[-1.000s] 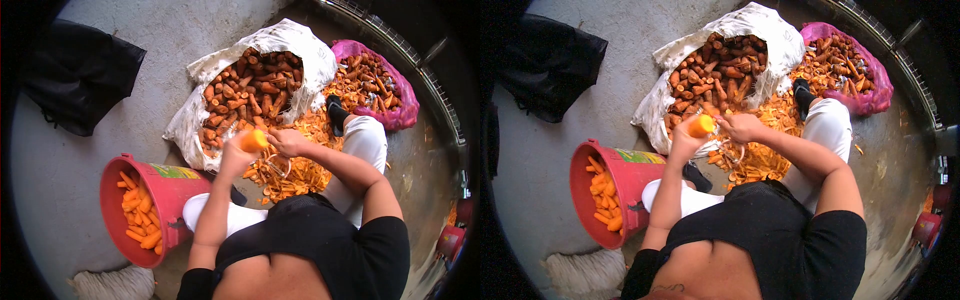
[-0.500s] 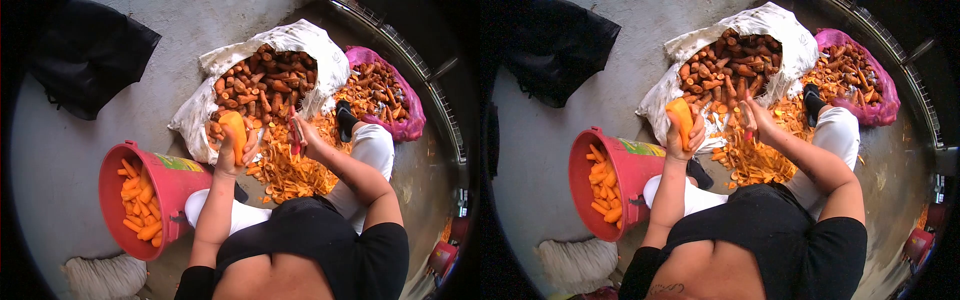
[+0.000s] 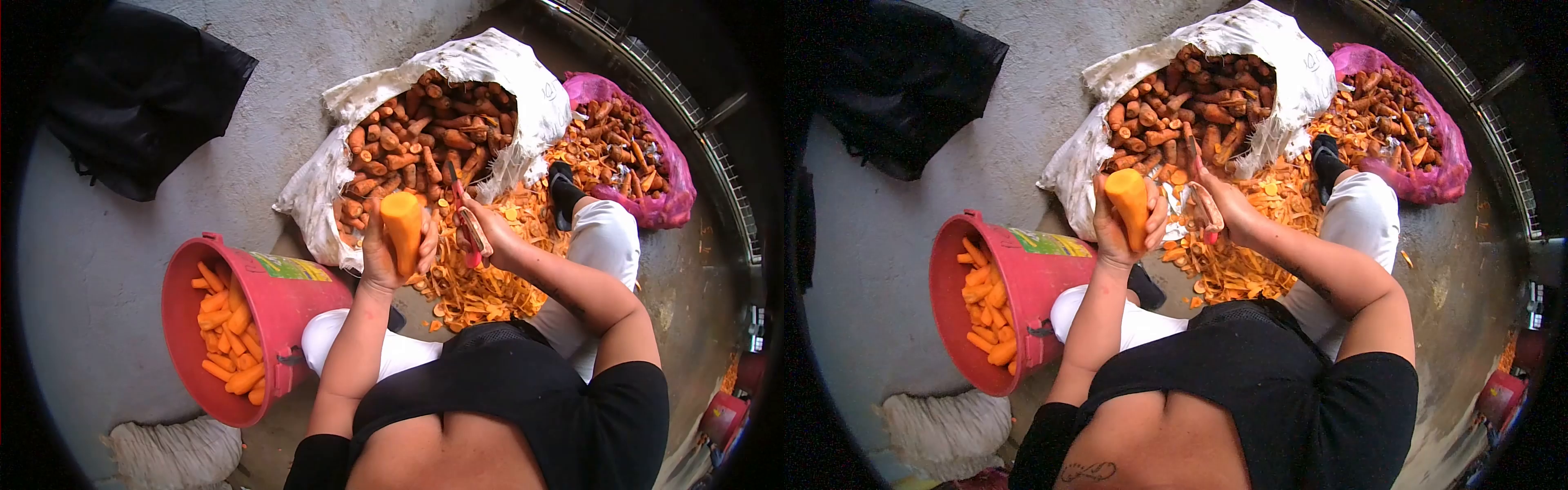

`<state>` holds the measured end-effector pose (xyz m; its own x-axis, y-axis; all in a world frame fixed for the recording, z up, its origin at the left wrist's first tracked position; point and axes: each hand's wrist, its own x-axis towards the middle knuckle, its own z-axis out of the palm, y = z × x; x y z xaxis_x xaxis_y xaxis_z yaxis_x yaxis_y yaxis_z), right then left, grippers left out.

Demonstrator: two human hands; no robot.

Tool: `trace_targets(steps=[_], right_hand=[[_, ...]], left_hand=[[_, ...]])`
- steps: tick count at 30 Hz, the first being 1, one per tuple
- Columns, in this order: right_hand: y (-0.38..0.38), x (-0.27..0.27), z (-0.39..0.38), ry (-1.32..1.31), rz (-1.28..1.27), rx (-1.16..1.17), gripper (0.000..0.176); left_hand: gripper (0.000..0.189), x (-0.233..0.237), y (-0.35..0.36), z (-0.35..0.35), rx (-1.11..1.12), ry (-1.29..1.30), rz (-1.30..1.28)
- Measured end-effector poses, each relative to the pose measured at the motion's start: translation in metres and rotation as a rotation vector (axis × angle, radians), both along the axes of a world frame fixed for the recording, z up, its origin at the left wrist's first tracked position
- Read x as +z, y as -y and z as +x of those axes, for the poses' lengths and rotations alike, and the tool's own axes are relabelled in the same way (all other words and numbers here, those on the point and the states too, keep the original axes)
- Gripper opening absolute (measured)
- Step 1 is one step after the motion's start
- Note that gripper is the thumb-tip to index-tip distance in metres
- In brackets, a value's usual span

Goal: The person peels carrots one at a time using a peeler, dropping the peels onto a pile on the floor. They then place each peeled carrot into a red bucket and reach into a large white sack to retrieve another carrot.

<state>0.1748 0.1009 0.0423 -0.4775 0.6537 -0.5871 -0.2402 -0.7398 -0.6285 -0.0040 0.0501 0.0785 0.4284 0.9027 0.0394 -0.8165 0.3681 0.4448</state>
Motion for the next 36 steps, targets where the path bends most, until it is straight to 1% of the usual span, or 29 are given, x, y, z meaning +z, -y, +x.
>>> trace_targets(steps=[2,6,7,8,10,12,15,17,19,21,22,23,25,26,27,29,31,32,33,34,36], right_hand=[[-0.001,-0.006,0.002,-0.005,0.004,0.012,0.034],[-0.001,0.002,0.002,0.023,0.018,0.014,0.037],[-0.001,0.005,0.001,0.031,0.020,0.015,0.037],[0.000,0.004,0.000,0.062,0.028,-0.002,0.042],[0.000,-0.003,-0.003,0.125,0.044,-0.036,0.056],[-0.002,-0.010,0.000,0.149,0.043,0.028,0.060],[-0.010,-0.026,0.008,0.134,0.030,0.156,0.067],[-0.010,-0.034,0.008,0.125,0.031,0.132,0.066],[-0.001,-0.015,-0.003,0.135,0.048,-0.007,0.062],[0.001,-0.002,-0.004,0.112,-0.010,-0.072,0.040],[0.002,0.002,-0.007,0.105,-0.037,-0.090,0.035],[0.001,-0.006,0.000,0.014,-0.011,-0.029,0.033],[-0.007,-0.030,0.018,-0.179,0.032,0.120,0.031],[0.000,-0.002,0.003,0.099,0.027,-0.022,0.034],[0.000,-0.005,-0.002,0.119,-0.002,-0.133,0.037],[-0.003,-0.009,0.002,0.166,-0.037,-0.136,0.036],[-0.008,-0.023,0.008,0.123,-0.009,-0.145,0.034],[-0.010,-0.030,0.010,0.099,0.003,-0.157,0.033],[-0.007,-0.024,0.008,0.132,0.018,-0.144,0.032],[-0.005,-0.014,0.006,0.164,0.035,-0.132,0.032],[-0.001,-0.007,0.003,0.179,0.052,-0.114,0.033]], left_hand=[[0.059,-0.001,0.003,0.002,0.160,-0.186,-0.057],[0.041,0.001,-0.001,0.002,0.226,-0.515,-0.035],[0.042,-0.004,-0.003,0.002,0.226,-0.501,-0.053],[0.043,-0.012,-0.005,0.001,0.226,-0.486,-0.070],[0.046,-0.015,-0.007,0.002,0.252,-0.497,-0.090],[0.048,-0.016,-0.007,0.004,0.301,-0.550,-0.095],[0.049,-0.016,-0.007,0.002,0.319,-0.549,-0.114],[0.049,-0.016,-0.006,0.004,0.353,-0.690,-0.062],[0.050,-0.013,-0.005,0.004,0.377,-0.785,-0.019],[0.051,-0.007,-0.005,0.002,0.401,-0.830,0.010],[0.051,-0.005,-0.005,-0.001,0.401,-0.753,-0.021],[0.050,0.001,-0.004,-0.007,0.387,-0.720,-0.067],[0.049,0.000,-0.007,-0.024,0.377,-0.554,-0.058],[0.047,-0.002,-0.010,-0.030,0.432,-0.474,0.011],[0.049,0.008,-0.007,-0.038,0.412,-0.367,0.042],[0.052,0.022,-0.004,-0.053,0.455,-0.171,0.140],[0.051,0.031,0.002,-0.071,0.507,0.035,0.264],[0.057,0.037,0.007,-0.080,0.533,0.148,0.273],[0.064,0.041,0.012,-0.089,0.552,0.262,0.282],[0.052,0.040,0.012,-0.102,0.551,0.332,0.417],[0.049,0.044,0.019,-0.125,0.630,0.368,0.477]])
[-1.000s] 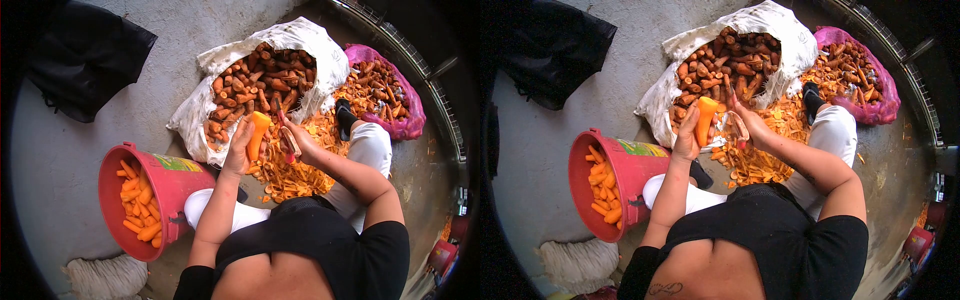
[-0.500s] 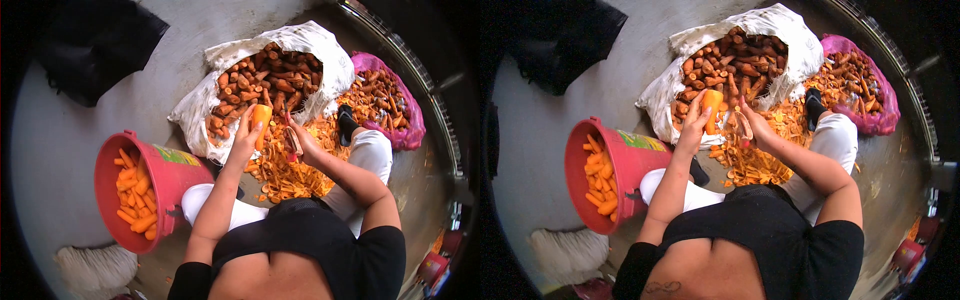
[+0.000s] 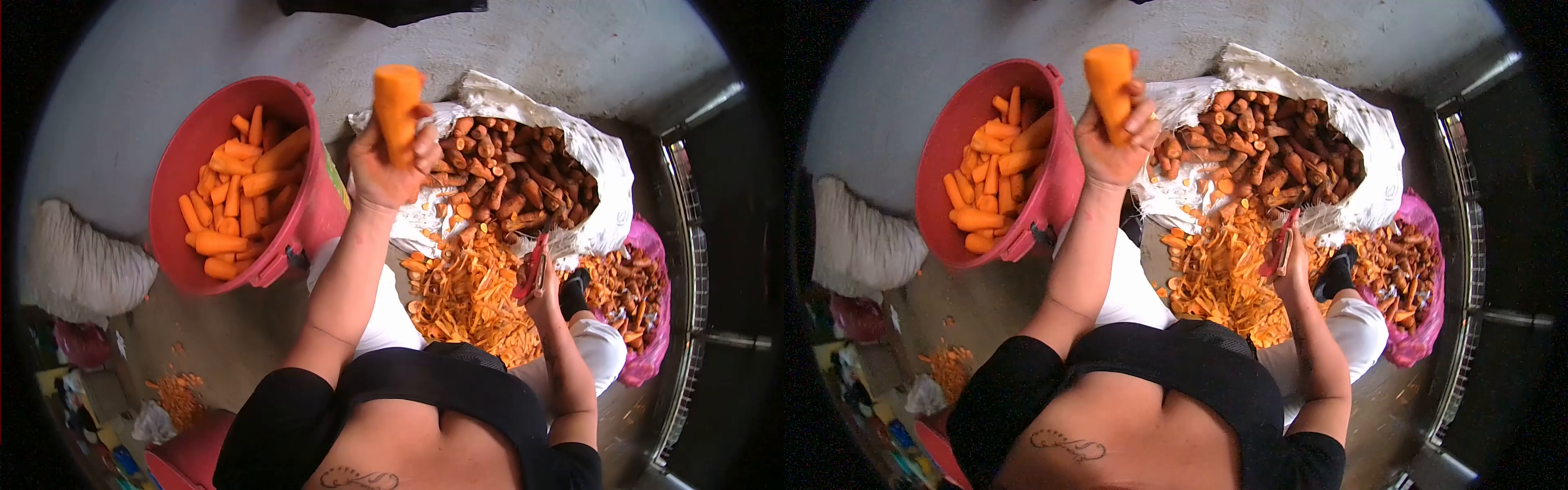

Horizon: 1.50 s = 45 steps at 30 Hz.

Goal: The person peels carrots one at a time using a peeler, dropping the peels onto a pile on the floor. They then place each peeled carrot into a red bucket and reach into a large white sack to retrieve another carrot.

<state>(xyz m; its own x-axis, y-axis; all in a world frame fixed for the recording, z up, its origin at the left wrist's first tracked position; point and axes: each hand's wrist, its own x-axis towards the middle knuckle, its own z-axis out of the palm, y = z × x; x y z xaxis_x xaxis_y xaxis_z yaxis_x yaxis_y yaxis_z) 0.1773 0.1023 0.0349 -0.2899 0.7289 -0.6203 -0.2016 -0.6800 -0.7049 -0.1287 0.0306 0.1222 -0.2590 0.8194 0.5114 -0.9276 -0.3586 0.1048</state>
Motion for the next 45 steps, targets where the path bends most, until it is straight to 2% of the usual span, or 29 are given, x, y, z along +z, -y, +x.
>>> trace_targets(steps=[2,7,10,13,16,22,25,27,29,30,31,32,33,34,37,38,39,40,43,45], right_hand=[[-0.001,-0.010,-0.001,-0.025,0.021,0.001,0.033],[-0.003,-0.011,-0.004,-0.022,0.051,0.047,0.034],[-0.001,-0.007,-0.011,0.024,0.075,0.024,0.032],[-0.006,-0.012,-0.011,0.043,0.062,0.001,0.030],[-0.005,-0.016,-0.010,0.000,0.118,0.045,0.031],[-0.006,-0.017,-0.011,-0.016,0.121,0.038,0.034],[-0.004,-0.014,-0.011,0.014,0.173,0.074,0.036],[-0.010,-0.020,-0.005,0.026,0.148,0.043,0.036],[-0.013,-0.022,0.000,0.039,0.118,0.023,0.037],[-0.013,-0.021,-0.001,0.044,0.104,0.020,0.037],[-0.014,-0.021,-0.001,0.049,0.092,0.015,0.037],[-0.015,-0.024,0.000,0.058,0.095,0.011,0.036],[-0.017,-0.028,0.001,0.033,0.061,0.023,0.035],[-0.019,-0.034,0.005,0.008,0.027,0.026,0.035],[-0.012,-0.018,-0.004,0.040,0.075,-0.037,0.035],[-0.011,-0.016,-0.003,0.017,0.066,-0.008,0.036],[-0.010,-0.011,-0.002,-0.003,0.061,0.031,0.037],[-0.007,-0.001,-0.009,0.052,0.083,0.027,0.039],[-0.010,-0.014,-0.007,-0.017,0.066,0.052,0.039],[-0.013,-0.020,-0.002,-0.033,0.057,0.117,0.039]], left_hand=[[0.046,0.005,0.009,-0.019,0.082,0.042,0.049],[0.044,0.026,0.031,-0.064,0.194,0.222,0.377],[0.038,0.038,0.043,-0.083,0.153,0.347,0.574],[0.041,0.024,0.030,-0.080,0.119,0.300,0.475],[0.055,0.013,0.010,-0.065,0.082,0.186,0.409],[0.044,0.021,0.022,-0.069,0.149,0.167,0.303],[0.042,0.030,0.039,-0.085,0.285,-0.017,-0.111],[0.033,0.041,0.053,-0.118,0.454,-0.178,-0.601],[0.026,0.049,0.062,-0.166,0.731,-0.274,-0.772],[0.022,0.049,0.066,-0.192,0.940,-0.303,-0.885],[0.021,0.047,0.065,-0.214,1.216,-0.235,-1.104],[0.025,0.023,0.069,-0.257,1.457,-0.245,-1.274],[0.041,-0.013,0.092,-0.305,1.593,-0.520,-1.507],[0.059,-0.007,0.122,-0.300,1.187,-0.767,-2.109],[0.081,-0.074,0.159,-0.303,0.967,-1.509,-2.578],[0.080,-0.098,0.160,-0.302,0.929,-1.373,-2.679],[0.080,-0.123,0.161,-0.301,0.888,-1.233,-2.773],[0.078,-0.116,0.156,-0.277,0.888,-1.393,-2.864],[0.081,-0.115,0.159,-0.289,0.849,-1.371,-2.770],[0.074,-0.115,0.157,-0.285,1.130,-1.481,-2.643]])
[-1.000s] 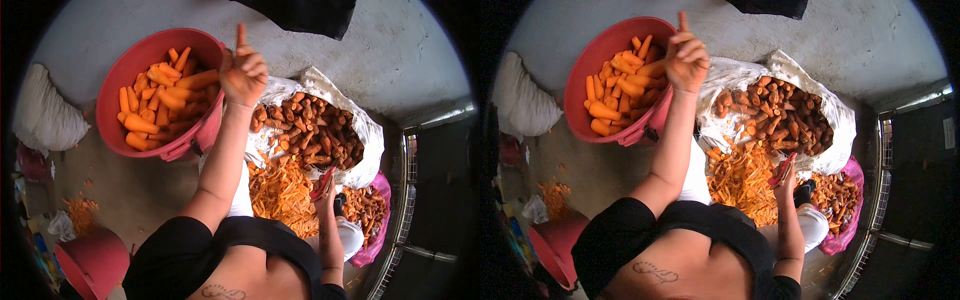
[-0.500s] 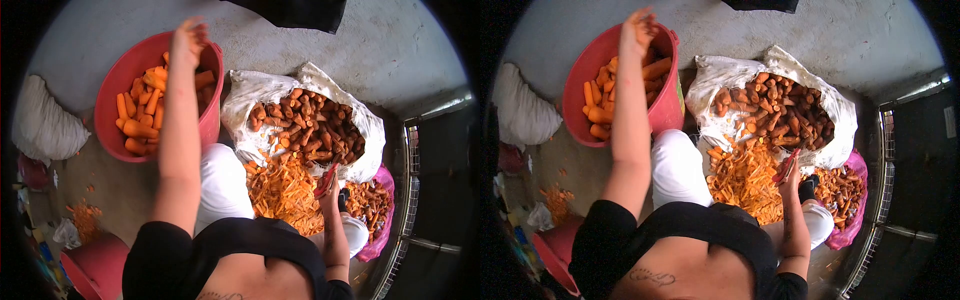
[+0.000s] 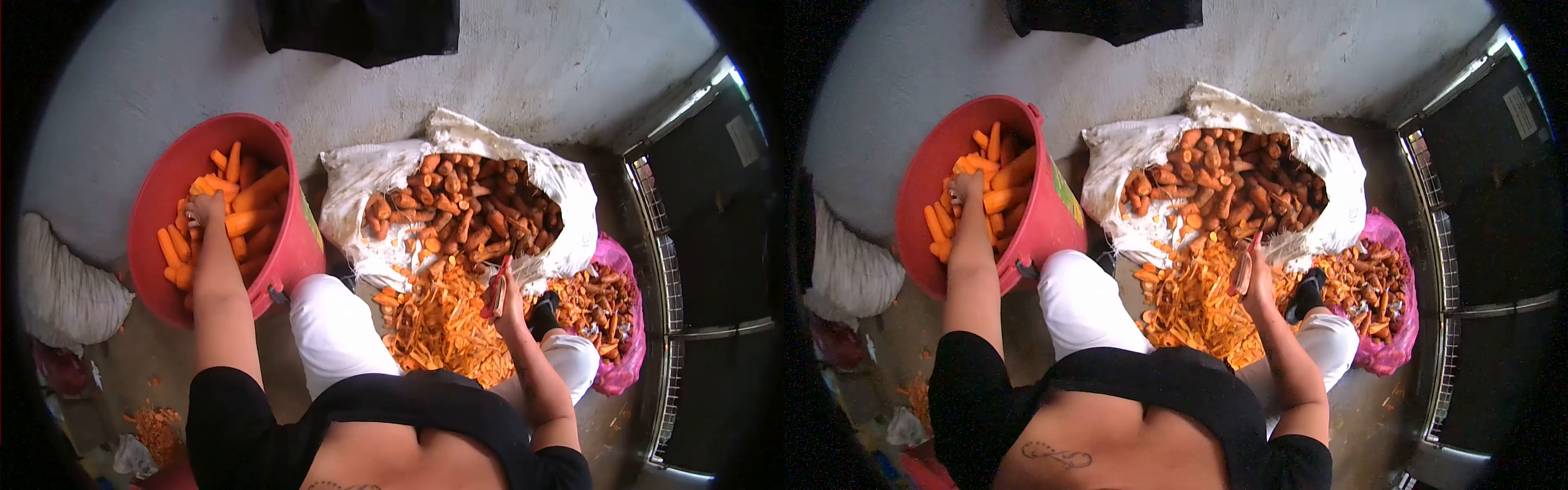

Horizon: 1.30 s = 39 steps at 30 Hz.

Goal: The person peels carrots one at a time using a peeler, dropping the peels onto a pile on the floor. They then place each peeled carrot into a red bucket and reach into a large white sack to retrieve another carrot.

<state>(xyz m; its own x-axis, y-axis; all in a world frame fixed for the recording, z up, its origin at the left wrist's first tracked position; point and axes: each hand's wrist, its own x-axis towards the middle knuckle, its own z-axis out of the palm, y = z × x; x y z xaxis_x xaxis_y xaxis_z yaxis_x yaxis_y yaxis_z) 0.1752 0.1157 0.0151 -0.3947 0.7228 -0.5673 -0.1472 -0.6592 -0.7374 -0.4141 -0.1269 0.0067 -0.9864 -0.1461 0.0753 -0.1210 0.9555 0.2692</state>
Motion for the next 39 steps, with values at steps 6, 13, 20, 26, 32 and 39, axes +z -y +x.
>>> trace_targets(steps=[6,13,20,26,32,39], right_hand=[[0.001,0.017,-0.002,0.050,0.095,0.021,0.042],[-0.001,0.022,0.001,0.166,0.437,0.034,0.048],[-0.004,0.039,-0.001,0.058,0.492,0.067,0.043],[-0.006,0.045,-0.001,0.208,0.770,0.098,0.045],[-0.001,0.043,0.012,0.664,1.053,0.481,0.035],[0.007,0.055,0.006,0.874,1.337,0.852,0.037]], left_hand=[[0.056,0.069,-0.021,0.029,-0.449,-0.429,0.401],[0.050,0.187,-0.124,0.202,-1.043,-0.075,1.167],[0.050,0.148,-0.169,0.360,-1.129,1.084,1.404],[0.043,0.089,-0.175,0.395,-0.939,1.395,1.421],[0.045,0.065,-0.174,0.389,-0.793,1.549,1.402],[0.050,0.055,-0.170,0.385,-0.704,1.559,1.197]])
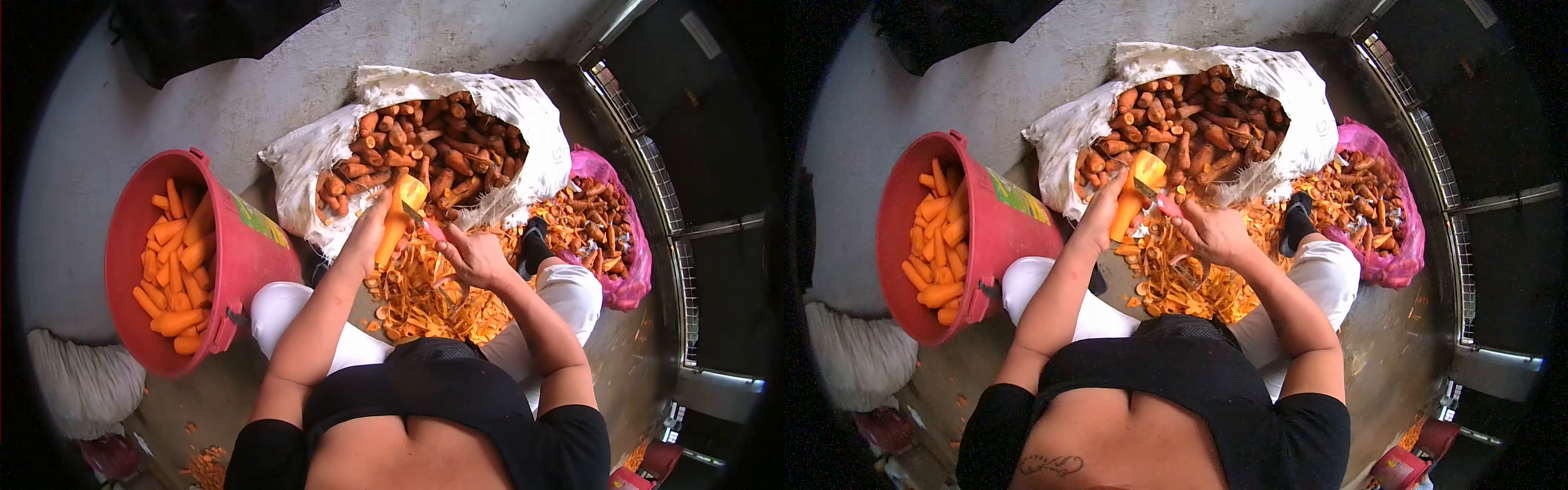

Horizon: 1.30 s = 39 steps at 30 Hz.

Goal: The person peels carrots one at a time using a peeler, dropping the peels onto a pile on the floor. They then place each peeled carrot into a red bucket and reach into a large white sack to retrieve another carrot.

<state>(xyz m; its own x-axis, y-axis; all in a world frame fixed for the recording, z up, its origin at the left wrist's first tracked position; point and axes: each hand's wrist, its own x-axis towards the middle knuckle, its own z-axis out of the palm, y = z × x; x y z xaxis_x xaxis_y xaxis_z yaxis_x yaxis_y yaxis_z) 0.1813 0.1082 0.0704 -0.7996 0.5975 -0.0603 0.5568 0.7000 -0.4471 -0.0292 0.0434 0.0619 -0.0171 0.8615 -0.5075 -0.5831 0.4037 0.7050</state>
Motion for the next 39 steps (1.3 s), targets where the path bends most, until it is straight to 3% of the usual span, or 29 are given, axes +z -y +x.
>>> trace_targets(steps=[15,19,21,27,28,29,31,35,39], right_hand=[[-0.004,0.004,0.000,0.202,0.069,-0.034,0.037],[-0.038,-0.012,0.007,0.559,-0.104,-0.288,0.049],[-0.060,-0.014,0.024,0.610,-0.059,-0.379,0.053],[-0.041,-0.019,0.035,0.217,-0.193,-0.309,0.055],[-0.025,0.001,0.024,0.148,-0.175,-0.247,0.051],[-0.015,0.008,0.017,0.173,-0.181,-0.239,0.040],[-0.005,0.012,0.011,0.078,-0.103,-0.093,0.036],[0.006,0.017,0.002,0.062,-0.030,-0.023,0.037],[0.004,0.008,0.000,0.116,-0.022,-0.042,0.038]], left_hand=[[0.050,0.001,0.010,0.005,-0.108,-0.179,-0.036],[0.047,0.011,0.017,0.004,-0.211,-0.162,-0.101],[0.046,0.009,0.023,0.005,-0.260,-0.088,-0.062],[0.046,-0.003,0.019,0.002,-0.145,-0.110,0.006],[0.045,-0.006,0.016,0.003,-0.127,-0.111,0.013],[0.043,-0.008,0.015,0.005,-0.112,-0.110,0.021],[0.042,-0.004,0.016,0.009,-0.090,-0.112,0.014],[0.042,-0.014,0.018,0.010,-0.078,-0.089,-0.017],[0.044,-0.017,0.017,0.015,-0.056,-0.240,0.014]])
